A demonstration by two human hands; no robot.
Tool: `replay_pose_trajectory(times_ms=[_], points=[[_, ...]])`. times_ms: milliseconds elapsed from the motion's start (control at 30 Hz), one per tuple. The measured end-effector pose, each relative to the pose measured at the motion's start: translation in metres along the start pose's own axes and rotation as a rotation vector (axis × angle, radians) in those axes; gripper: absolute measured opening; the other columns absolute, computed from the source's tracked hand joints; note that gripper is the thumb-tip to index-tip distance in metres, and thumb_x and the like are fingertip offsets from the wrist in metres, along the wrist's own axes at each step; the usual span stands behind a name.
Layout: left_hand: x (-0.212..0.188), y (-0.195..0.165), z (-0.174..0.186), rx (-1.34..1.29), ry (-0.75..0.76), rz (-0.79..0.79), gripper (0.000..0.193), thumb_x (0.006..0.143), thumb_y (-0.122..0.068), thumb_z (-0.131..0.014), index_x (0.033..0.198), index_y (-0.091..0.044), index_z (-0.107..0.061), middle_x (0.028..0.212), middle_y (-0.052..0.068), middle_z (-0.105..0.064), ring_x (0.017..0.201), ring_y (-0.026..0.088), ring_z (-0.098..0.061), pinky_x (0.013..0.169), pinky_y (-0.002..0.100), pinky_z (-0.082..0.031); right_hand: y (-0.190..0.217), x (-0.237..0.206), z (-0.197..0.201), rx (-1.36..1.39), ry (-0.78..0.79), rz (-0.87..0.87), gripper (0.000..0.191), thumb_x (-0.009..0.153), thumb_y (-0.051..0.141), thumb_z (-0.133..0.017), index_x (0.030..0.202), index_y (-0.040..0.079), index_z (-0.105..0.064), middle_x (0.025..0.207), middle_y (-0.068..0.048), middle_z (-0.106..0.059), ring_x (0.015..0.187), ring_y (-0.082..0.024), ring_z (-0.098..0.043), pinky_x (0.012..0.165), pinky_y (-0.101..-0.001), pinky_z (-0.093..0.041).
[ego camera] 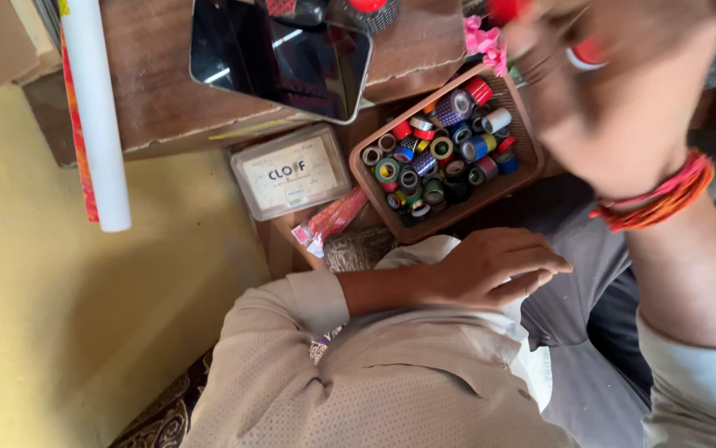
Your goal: The person sits on the floor and decorates a wooden display box with a red ribbon and small silver ornaments. They apply the ribbon to the edges of the box and place ornaments inside the clear window section.
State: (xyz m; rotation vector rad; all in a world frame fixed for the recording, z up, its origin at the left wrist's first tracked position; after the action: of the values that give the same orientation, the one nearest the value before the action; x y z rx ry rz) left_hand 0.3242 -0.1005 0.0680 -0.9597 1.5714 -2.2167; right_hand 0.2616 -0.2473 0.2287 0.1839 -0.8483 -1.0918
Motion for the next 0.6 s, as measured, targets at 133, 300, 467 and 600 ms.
replay_pose_trajectory(times_ms=[133, 300, 467, 600], points=[[-0.005, 0.019, -0.005, 0.042, 0.045, 0.026, 0.019, 0.1, -0.01, -0.069, 0.118, -0.013, -0.064, 0.099, 0.002, -0.066, 0.086, 0.02, -0.068, 0.074, 0.033, -0.056, 0.019, -0.013, -0.038, -0.35, 0.114, 0.112, 0.008, 0.099, 0.012, -0.074, 0.105, 0.008, -0.072, 0.089, -0.008, -0.068, 0.077, -0.026, -0.065, 0.07, -0.037, -0.048], [-0.022, 0.059, 0.028, 0.169, 0.003, 0.063, 0.023, 0.097, -0.01, -0.066, 0.12, -0.014, -0.061, 0.102, 0.003, -0.066, 0.091, 0.024, -0.069, 0.079, 0.037, -0.057, -0.006, -0.044, -0.048, -0.357, 0.122, 0.016, 0.014, 0.101, 0.021, -0.081, 0.102, 0.009, -0.074, 0.08, -0.007, -0.068, 0.07, -0.024, -0.064, 0.062, -0.0346, -0.048], [-0.019, 0.145, 0.115, 0.549, -0.114, 0.339, 0.014, 0.102, -0.005, -0.069, 0.114, -0.012, -0.066, 0.097, 0.002, -0.068, 0.078, 0.018, -0.073, 0.066, 0.033, -0.058, -0.071, -0.131, -0.015, 0.107, 0.116, -0.489, 0.008, 0.11, 0.003, -0.068, 0.113, -0.004, -0.071, 0.094, -0.014, -0.073, 0.076, -0.019, -0.069, 0.063, -0.0295, -0.051], [-0.022, 0.169, 0.12, 0.922, 0.142, 0.239, 0.031, 0.085, 0.005, -0.063, 0.116, 0.001, -0.062, 0.116, 0.017, -0.065, 0.078, 0.03, -0.073, 0.06, 0.035, -0.06, -0.083, -0.192, -0.017, 0.106, 0.02, -0.495, 0.012, 0.107, -0.011, -0.068, 0.118, -0.013, -0.067, 0.106, -0.019, -0.072, 0.095, -0.021, -0.072, 0.081, -0.0291, -0.058]])
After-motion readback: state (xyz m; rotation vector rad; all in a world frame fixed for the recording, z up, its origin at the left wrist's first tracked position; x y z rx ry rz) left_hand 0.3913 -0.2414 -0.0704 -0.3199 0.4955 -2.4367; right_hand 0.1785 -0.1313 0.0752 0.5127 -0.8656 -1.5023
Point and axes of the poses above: each hand's wrist, its own x-axis towards the middle knuckle, its own z-axis out of the back of the hand, y = z × x, the point moved 10 cm from there along x, towards the middle knuckle
